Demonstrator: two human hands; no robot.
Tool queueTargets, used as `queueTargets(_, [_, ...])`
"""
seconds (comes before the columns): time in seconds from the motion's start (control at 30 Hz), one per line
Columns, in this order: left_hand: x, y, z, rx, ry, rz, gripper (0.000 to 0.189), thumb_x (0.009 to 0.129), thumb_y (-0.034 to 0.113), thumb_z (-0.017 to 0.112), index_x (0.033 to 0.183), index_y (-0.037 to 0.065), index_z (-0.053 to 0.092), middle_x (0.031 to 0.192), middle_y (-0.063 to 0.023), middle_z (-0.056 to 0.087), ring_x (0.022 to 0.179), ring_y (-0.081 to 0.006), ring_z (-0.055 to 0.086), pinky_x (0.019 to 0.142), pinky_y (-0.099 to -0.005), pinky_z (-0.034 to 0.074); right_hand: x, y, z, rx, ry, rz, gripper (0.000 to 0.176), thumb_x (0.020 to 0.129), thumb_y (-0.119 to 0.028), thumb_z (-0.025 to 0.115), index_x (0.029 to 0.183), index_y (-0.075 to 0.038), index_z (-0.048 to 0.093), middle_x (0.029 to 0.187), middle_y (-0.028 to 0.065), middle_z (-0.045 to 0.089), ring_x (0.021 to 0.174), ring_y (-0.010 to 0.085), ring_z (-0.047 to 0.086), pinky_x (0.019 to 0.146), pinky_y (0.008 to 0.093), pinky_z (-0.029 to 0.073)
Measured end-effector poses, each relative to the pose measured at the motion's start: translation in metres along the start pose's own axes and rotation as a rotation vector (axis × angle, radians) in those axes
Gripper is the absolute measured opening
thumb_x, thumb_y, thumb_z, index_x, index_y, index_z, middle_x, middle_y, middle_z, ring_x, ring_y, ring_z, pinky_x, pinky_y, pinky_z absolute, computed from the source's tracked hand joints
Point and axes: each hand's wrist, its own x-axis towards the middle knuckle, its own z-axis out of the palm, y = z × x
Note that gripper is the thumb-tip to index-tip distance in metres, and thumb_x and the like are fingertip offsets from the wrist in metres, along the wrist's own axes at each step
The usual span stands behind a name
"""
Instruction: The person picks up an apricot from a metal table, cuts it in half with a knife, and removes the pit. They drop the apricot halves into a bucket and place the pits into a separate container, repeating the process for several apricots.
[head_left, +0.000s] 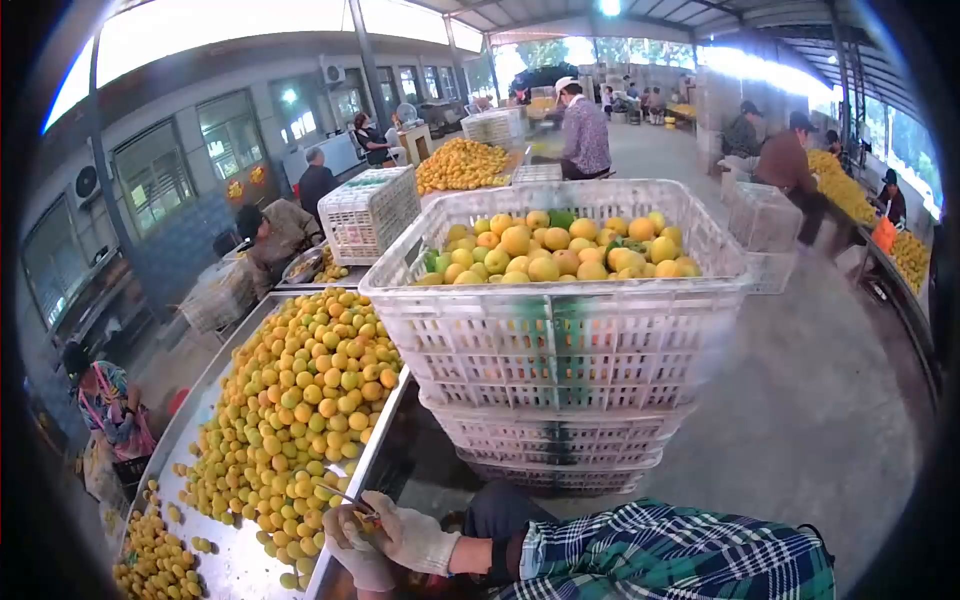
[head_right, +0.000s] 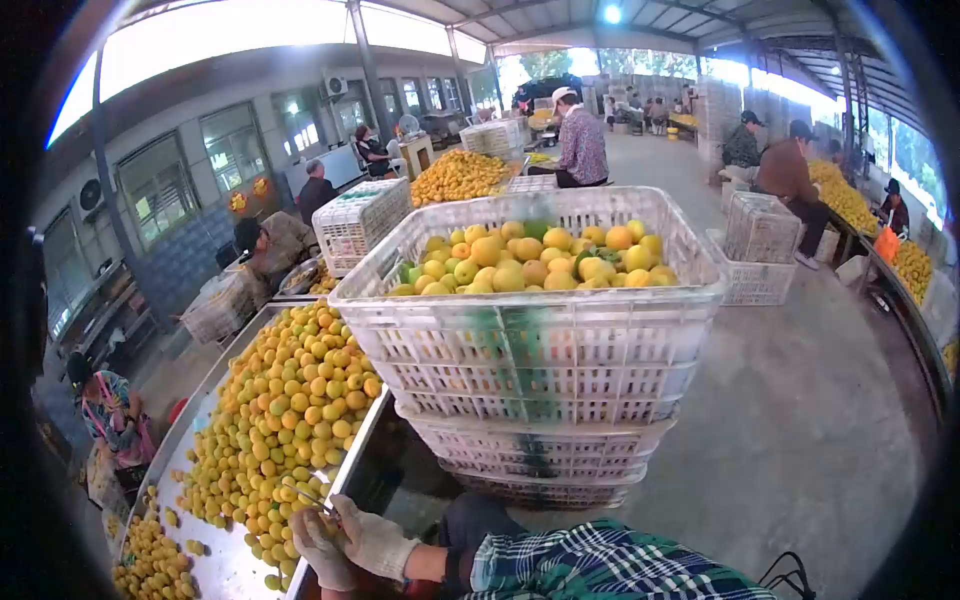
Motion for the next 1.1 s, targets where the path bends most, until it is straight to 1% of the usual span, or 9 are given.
queueTargets(0.43, [-0.013,0.019,-0.032,-0.189,-0.146,-0.062,0.041,0.098,0.041,0.048,0.096,0.000,0.050,0.081,-0.0056,0.052,0.071,-0.0139,0.052,0.066,-0.0277,0.045,-0.011,-0.024,0.006,0.211,-0.122,0.078,0.038,0.091,-0.021,0.045,0.125,-0.008,0.039,0.104,0.0268,0.061,0.101,0.0449,0.058,0.083,0.0503,0.046])
queueTargets(0.47, [-0.013,0.011,-0.036,-0.172,-0.077,-0.083,0.038,0.098,0.037,0.049,0.099,0.000,0.049,0.088,-0.0080,0.053,0.077,-0.0176,0.054,0.069,-0.0314,0.046,-0.011,-0.026,0.009,0.230,-0.134,0.056,0.042,0.090,-0.020,0.045,0.130,-0.008,0.038,0.106,0.0276,0.061,0.101,0.0448,0.058,0.085,0.0495,0.046])
queueTargets(0.53, [-0.017,0.000,-0.052,0.284,-0.086,0.227,0.035,0.098,0.035,0.048,0.101,0.000,0.050,0.095,-0.0104,0.054,0.081,-0.0215,0.055,0.070,-0.0346,0.047,-0.012,-0.035,0.009,0.207,-0.203,0.057,0.046,0.091,-0.022,0.045,0.134,-0.008,0.035,0.108,0.0280,0.061,0.101,0.0449,0.058,0.085,0.0494,0.046])
queueTargets(0.6, [-0.018,-0.012,-0.072,0.271,-0.153,0.189,0.034,0.098,0.034,0.046,0.107,0.002,0.050,0.110,-0.0142,0.053,0.091,-0.0279,0.056,0.073,-0.0393,0.048,-0.015,-0.048,0.008,0.195,-0.255,0.057,0.050,0.092,-0.025,0.045,0.137,-0.008,0.033,0.109,0.0284,0.060,0.101,0.0450,0.058,0.085,0.0491,0.046])
queueTargets(0.67, [-0.023,-0.018,-0.082,0.432,-0.059,0.244,0.037,0.099,0.036,0.044,0.107,0.001,0.051,0.105,-0.0145,0.055,0.087,-0.0265,0.056,0.072,-0.0373,0.047,-0.021,-0.059,0.010,0.201,-0.289,0.056,0.053,0.093,-0.028,0.045,0.140,-0.008,0.032,0.109,0.0290,0.060,0.100,0.0450,0.058,0.085,0.0487,0.047])
queueTargets(0.77, [-0.024,0.016,-0.090,0.092,0.019,0.059,0.049,0.098,0.047,0.041,0.103,-0.001,0.053,0.088,-0.0140,0.056,0.077,-0.0239,0.055,0.070,-0.0334,0.046,-0.031,-0.051,0.049,0.169,0.008,-0.182,0.048,0.095,-0.032,0.044,0.134,-0.004,0.038,0.104,0.0291,0.061,0.095,0.0434,0.060,0.081,0.0477,0.048])
queueTargets(0.97, [-0.038,0.017,-0.107,0.162,0.163,0.129,0.054,0.097,0.051,0.041,0.099,-0.002,0.054,0.082,-0.0130,0.057,0.071,-0.0237,0.055,0.065,-0.0329,0.046,-0.043,-0.070,0.069,-0.009,-0.083,-0.011,0.033,0.097,-0.032,0.044,0.117,-0.006,0.049,0.096,0.0207,0.061,0.091,0.0360,0.061,0.075,0.0492,0.047])
queueTargets(1.07, [-0.046,0.003,-0.130,0.218,0.150,0.117,0.053,0.098,0.050,0.041,0.099,-0.001,0.054,0.083,-0.0133,0.058,0.072,-0.0239,0.056,0.065,-0.0339,0.046,-0.040,-0.051,0.102,-0.239,-0.041,-0.387,0.034,0.099,-0.034,0.040,0.112,-0.005,0.053,0.095,0.0192,0.062,0.093,0.0360,0.061,0.074,0.0467,0.048])
queueTargets(1.1, [-0.048,-0.002,-0.137,0.226,0.136,0.088,0.052,0.098,0.049,0.041,0.099,-0.001,0.055,0.084,-0.0137,0.058,0.074,-0.0240,0.057,0.066,-0.0345,0.046,-0.040,-0.054,0.105,-0.056,-0.119,-0.228,0.036,0.099,-0.034,0.038,0.110,-0.004,0.054,0.095,0.0205,0.062,0.094,0.0363,0.061,0.075,0.0470,0.047])
